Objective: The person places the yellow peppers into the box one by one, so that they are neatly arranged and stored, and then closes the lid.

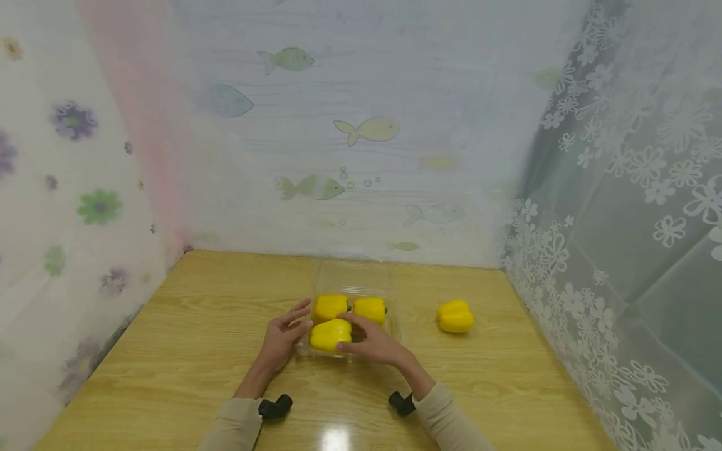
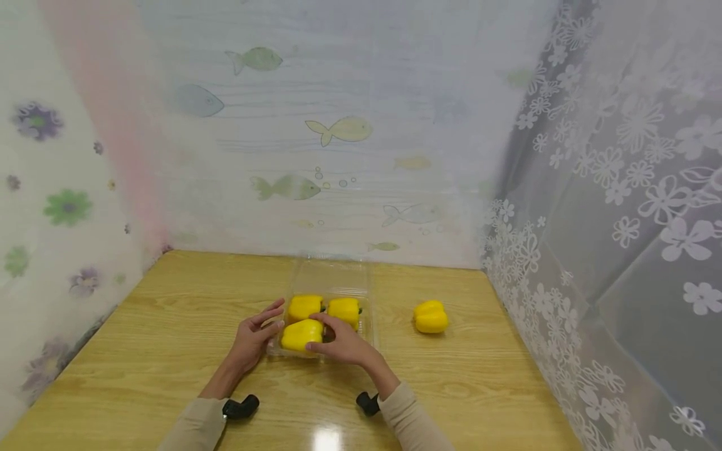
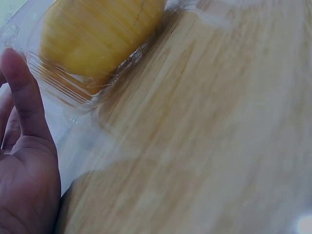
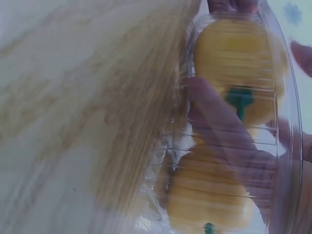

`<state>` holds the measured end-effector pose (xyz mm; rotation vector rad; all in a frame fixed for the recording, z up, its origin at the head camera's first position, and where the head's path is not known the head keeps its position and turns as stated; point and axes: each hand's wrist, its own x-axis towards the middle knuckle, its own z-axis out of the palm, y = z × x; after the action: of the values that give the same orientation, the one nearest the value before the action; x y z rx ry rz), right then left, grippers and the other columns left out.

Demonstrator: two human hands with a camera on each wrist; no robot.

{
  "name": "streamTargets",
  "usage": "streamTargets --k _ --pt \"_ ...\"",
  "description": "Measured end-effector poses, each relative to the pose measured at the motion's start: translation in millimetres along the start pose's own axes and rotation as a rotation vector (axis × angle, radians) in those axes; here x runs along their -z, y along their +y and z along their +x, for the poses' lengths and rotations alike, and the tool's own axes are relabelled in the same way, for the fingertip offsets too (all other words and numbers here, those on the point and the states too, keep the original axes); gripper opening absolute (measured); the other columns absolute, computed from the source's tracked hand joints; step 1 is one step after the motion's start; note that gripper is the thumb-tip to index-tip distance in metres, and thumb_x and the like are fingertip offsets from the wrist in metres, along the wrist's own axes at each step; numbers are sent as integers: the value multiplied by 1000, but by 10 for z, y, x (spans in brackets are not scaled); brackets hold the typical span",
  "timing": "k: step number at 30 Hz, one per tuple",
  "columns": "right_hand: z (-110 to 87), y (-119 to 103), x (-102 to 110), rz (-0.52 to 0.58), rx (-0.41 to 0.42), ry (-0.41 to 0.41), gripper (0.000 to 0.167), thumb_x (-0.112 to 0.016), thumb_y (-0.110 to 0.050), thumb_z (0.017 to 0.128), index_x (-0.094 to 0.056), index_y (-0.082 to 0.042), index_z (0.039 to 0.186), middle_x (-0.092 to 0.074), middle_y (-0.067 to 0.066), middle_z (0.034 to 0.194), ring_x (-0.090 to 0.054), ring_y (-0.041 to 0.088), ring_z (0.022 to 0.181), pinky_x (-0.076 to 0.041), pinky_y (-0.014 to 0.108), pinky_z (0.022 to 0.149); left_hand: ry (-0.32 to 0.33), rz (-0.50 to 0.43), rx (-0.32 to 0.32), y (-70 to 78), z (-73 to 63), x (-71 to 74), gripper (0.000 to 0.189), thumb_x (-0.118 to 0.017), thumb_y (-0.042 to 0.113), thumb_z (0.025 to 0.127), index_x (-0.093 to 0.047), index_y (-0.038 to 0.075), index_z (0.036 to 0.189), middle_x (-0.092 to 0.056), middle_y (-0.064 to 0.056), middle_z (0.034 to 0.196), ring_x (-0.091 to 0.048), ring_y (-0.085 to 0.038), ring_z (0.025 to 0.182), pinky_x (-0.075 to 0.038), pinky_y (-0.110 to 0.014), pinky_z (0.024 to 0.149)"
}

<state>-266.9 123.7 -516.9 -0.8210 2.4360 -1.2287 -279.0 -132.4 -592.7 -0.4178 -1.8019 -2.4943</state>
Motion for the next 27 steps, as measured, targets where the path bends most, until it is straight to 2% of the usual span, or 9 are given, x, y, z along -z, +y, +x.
streamTargets --k 6,15,22,27 --pt "3 -11 18 16 -7 -10 62 -62 -37 102 -41 -16 156 -42 7 159 -47 26 140 -41 48 113 4 -8 2 -9 8 2 48 -67 1 96 -51 -19 137 -43 -18 158 -62 -3 81 -44 -14 58" --pt "-4 -46 12 -55 42 16 64 -64 -33 101 -41 -8 155 -42 10 159 -49 26 138 -46 45 109 6 -33 -2 -7 8 -7 48 -67 -1 96 -50 -20 137 -42 -20 157 -60 -2 77 -45 -14 56" --pt "-67 -51 36 -135 47 43 69 -65 -38 100 -39 -9 157 -43 9 158 -46 28 139 -43 47 111 -1 -45 -4 0 -1 -11 48 -66 -2 96 -49 -21 137 -44 -18 157 -56 -3 72 -42 -15 56" --pt "-116 -38 106 -122 46 54 70 -64 -41 100 -39 -10 157 -43 11 158 -45 31 140 -41 52 112 -1 -30 -15 1 2 -5 48 -66 -2 96 -49 -21 136 -45 -18 156 -57 -3 72 -43 -14 56"
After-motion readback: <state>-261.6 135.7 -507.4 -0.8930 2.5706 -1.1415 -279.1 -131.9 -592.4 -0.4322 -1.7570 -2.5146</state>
